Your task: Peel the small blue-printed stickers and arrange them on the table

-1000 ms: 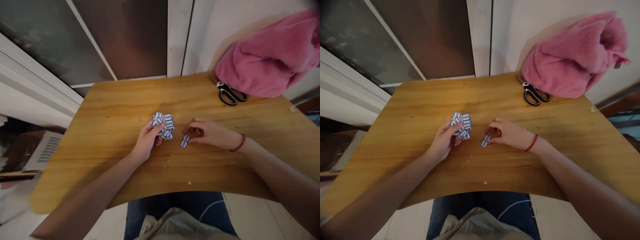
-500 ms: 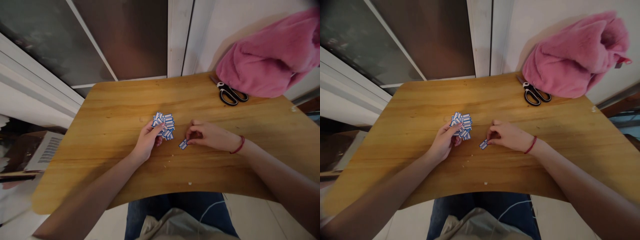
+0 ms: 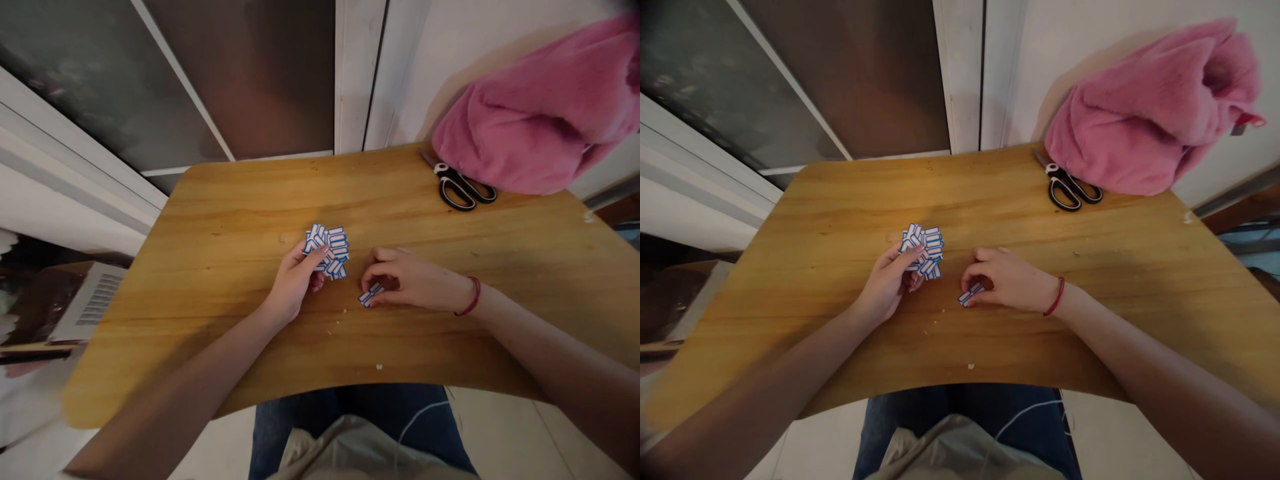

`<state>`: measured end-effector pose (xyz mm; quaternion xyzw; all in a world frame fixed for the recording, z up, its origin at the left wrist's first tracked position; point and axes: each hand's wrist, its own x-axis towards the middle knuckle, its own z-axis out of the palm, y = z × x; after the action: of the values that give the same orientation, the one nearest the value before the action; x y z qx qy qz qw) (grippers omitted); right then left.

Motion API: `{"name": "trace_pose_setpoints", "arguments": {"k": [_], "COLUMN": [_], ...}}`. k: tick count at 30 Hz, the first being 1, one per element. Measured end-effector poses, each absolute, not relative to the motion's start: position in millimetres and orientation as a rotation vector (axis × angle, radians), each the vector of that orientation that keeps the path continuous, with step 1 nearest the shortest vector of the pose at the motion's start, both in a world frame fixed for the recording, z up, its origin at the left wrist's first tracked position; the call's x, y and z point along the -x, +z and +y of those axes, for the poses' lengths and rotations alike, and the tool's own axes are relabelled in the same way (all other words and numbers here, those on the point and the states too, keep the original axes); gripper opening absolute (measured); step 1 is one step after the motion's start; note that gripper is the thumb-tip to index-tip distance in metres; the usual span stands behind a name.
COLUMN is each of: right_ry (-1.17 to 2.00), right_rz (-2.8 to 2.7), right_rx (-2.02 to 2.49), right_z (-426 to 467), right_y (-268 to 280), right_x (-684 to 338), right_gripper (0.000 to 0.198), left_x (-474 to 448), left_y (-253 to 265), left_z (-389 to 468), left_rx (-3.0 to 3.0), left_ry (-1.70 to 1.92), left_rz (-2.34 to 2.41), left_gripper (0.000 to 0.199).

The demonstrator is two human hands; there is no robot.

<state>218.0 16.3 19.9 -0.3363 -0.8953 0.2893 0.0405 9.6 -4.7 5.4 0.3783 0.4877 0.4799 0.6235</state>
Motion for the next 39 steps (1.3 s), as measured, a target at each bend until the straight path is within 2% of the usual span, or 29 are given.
{"name": "trace_pose_setpoints", "arguments": {"k": [3,7,19,23,28,32,39], "right_ry": [0.945,0.929,0.949,1.108,1.307,1.27,1.095], "right_rz": [-2.697,-2.653,-2.643,-2.521,-2.064,-1.773,-1.715], "right_rx": [1.022,1.046,1.067,1.047,1.094,1.022,1.115], "right_z": [15.6,13.8,10.8,9.1,6.5,3.1,-3.7], "right_y": [18.7,15.5,15.7,14.9,13.4,9.9,0.4], "right_x": [-218.6,-219.2,-214.4,-213.0,-209.8,-204.6,-195.0], "right_gripper": [0.02,0.028,0.025,0.024,0.027,0.026,0.026], "left_x": [-9.5,-8.9,-9.7,-9.2,-9.6,-13.1,-16.0], "left_y": [4.8,3.3,5.2,4.3,1.3,0.4,0.6], "left_z": [-4.9,-4.8,-5.1,-5.2,-5.5,-8.2,-13.0], "left_rx": [-0.872,-0.882,-0.885,-0.895,-0.955,-1.148,-1.196], "left_ry": [1.095,1.097,1.097,1.095,1.056,0.911,0.788], "left_rz": [1.124,1.132,1.133,1.149,1.202,1.136,1.023], "left_gripper": [0.026,0.025,0.025,0.026,0.027,0.029,0.033]}}
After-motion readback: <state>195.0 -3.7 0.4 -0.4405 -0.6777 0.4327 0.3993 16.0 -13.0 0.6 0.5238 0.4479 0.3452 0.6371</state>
